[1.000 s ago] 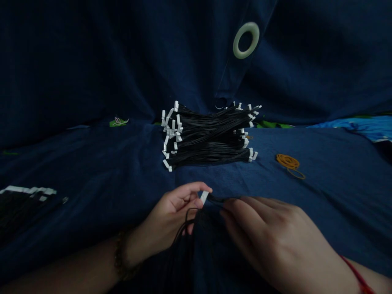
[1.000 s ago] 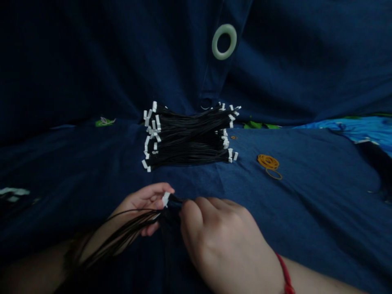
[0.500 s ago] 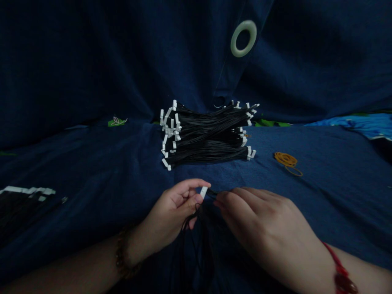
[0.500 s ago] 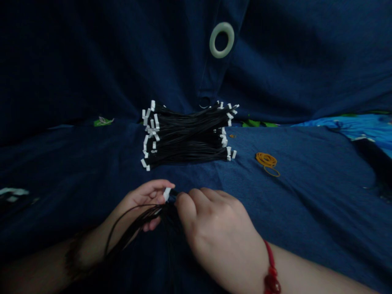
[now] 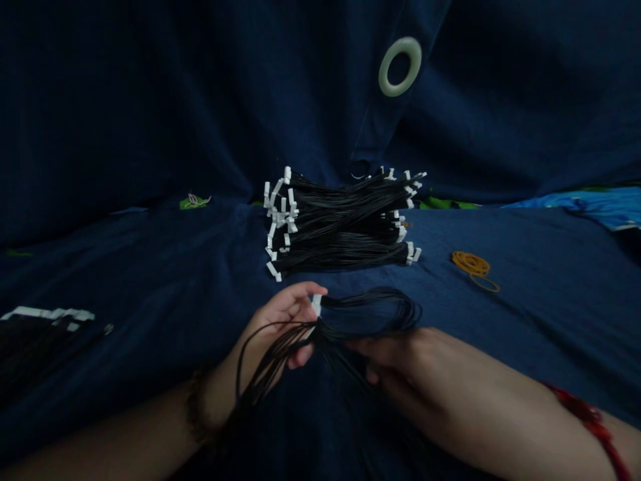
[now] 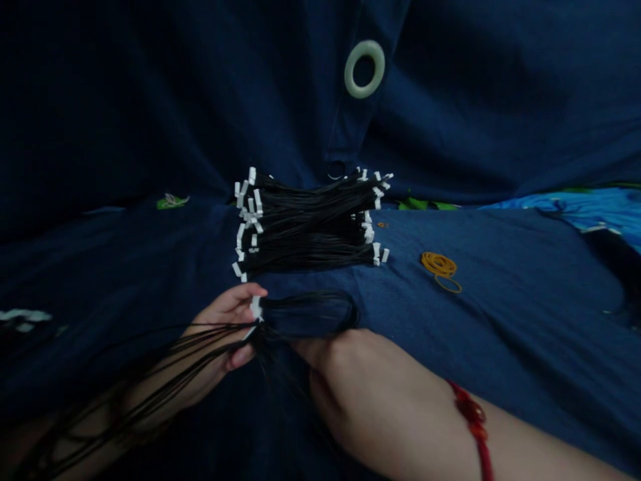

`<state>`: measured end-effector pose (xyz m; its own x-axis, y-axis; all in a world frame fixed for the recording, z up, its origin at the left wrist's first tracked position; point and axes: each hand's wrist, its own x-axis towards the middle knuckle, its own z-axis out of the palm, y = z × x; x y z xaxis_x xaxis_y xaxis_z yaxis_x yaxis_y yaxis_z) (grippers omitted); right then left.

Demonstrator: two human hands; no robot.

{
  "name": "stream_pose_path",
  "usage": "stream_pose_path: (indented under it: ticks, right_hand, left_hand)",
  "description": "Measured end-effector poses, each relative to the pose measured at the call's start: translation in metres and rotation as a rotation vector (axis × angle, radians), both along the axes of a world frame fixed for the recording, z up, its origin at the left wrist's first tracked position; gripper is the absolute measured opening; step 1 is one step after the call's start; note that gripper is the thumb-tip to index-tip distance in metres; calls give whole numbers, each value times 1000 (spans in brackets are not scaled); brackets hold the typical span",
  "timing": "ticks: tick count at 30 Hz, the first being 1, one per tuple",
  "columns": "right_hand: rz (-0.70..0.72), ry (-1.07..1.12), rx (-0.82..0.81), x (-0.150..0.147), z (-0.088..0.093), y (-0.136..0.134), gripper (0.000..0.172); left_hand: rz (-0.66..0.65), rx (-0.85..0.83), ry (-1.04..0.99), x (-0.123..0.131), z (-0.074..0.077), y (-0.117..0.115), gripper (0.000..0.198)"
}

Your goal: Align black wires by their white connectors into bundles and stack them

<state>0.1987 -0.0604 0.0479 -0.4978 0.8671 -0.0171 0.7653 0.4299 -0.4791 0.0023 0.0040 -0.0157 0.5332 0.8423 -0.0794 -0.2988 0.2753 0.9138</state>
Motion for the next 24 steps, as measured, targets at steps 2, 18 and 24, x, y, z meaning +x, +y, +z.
stream_pose_path:
  ticks: [2,18,24]
  right_hand:
    - [-2,139,-53,-5,4,6,28]
    - [-165,220,14,-14,-4,5,17]
    - [-184,678,-541,25,23,16,18]
  left_hand:
    - [12,20,-3,0,1,0,26]
    - [19,20,98,9,10,-12,25]
    - [42,-51,88,6,1,-3,27]
